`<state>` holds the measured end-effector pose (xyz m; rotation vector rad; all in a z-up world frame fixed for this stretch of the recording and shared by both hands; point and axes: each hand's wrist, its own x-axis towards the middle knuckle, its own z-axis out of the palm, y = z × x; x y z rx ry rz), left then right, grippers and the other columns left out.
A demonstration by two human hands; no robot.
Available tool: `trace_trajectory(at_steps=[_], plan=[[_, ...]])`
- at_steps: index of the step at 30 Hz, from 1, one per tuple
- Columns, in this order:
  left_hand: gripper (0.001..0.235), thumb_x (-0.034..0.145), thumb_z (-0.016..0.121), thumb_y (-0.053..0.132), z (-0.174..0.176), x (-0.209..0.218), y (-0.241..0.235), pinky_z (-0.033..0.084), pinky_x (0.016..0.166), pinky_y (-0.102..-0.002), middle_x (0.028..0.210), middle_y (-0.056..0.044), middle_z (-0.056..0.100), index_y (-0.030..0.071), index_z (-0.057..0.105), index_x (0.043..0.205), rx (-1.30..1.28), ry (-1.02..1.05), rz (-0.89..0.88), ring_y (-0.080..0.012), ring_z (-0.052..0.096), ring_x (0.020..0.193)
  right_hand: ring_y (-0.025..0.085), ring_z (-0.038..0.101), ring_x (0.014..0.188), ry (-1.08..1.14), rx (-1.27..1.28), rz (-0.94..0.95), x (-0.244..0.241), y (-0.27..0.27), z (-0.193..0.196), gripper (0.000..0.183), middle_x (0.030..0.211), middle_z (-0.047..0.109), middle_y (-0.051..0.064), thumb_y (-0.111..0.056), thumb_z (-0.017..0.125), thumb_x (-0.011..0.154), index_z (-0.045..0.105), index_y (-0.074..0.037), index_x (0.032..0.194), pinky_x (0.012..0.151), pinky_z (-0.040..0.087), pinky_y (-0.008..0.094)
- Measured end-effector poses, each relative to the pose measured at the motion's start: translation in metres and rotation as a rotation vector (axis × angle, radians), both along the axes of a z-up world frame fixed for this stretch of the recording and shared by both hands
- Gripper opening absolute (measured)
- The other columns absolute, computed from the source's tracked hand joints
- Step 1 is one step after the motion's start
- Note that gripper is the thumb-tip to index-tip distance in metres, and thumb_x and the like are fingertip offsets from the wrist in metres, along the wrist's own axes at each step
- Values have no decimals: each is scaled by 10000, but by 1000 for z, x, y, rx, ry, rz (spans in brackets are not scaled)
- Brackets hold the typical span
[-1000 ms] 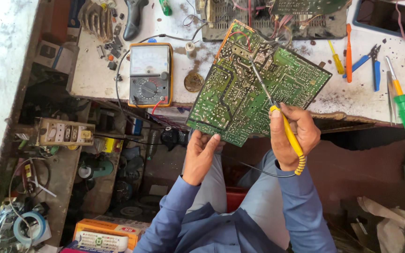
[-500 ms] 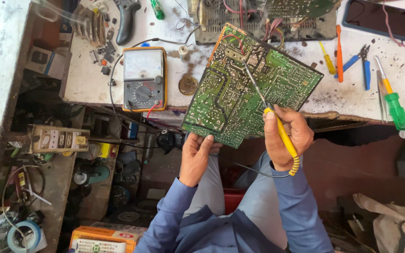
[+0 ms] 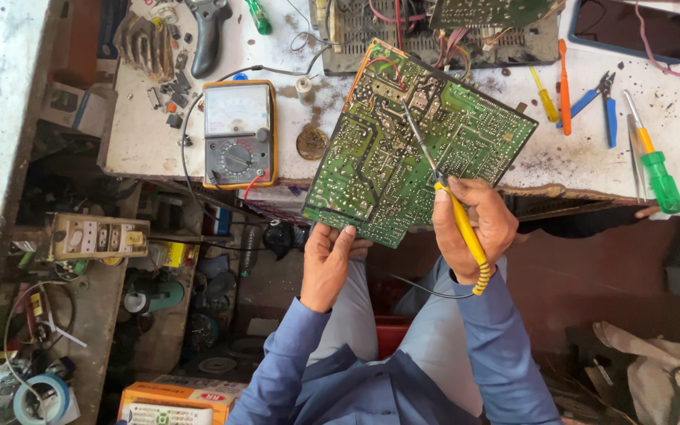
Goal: The person works on a circuit board, using a screwdriver to adjust components and a soldering iron to reflow solder joints on the board's underside. They handle the board and tools with both hands while seated at a cluttered workbench.
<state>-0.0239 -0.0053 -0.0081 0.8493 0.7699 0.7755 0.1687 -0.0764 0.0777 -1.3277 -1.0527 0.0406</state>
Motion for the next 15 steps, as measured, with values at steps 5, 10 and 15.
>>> trace_trajectory(at_steps=[5, 10, 15], plan=[[202, 1052, 567, 110, -1, 0, 0, 591, 706, -265, 1107, -105, 738, 37, 553, 1239, 13, 19, 2, -177, 752, 873, 159, 681, 911, -29, 1, -12, 2, -3, -3, 151, 1132, 699, 202, 17, 701, 1034, 626, 83, 1147, 829, 574, 255], [217, 1032, 576, 119, 3, 0, 1, 601, 722, -271, 1115, -92, 737, 46, 566, 1236, -31, 17, 4, -179, 758, 879, 178, 688, 836, 234, 18, -51, 9, -19, -12, 145, 1042, 694, 179, -51, 688, 1073, 616, 54, 1142, 718, 570, 271], [192, 1020, 620, 99, 1, 3, -1, 618, 730, -293, 1084, -102, 741, 35, 583, 1198, -70, 13, 7, -195, 759, 875, 194, 610, 632, 660, 165, 5, 26, -50, -23, 124, 816, 652, 160, -89, 655, 1063, 568, -6, 1032, 555, 466, 276]])
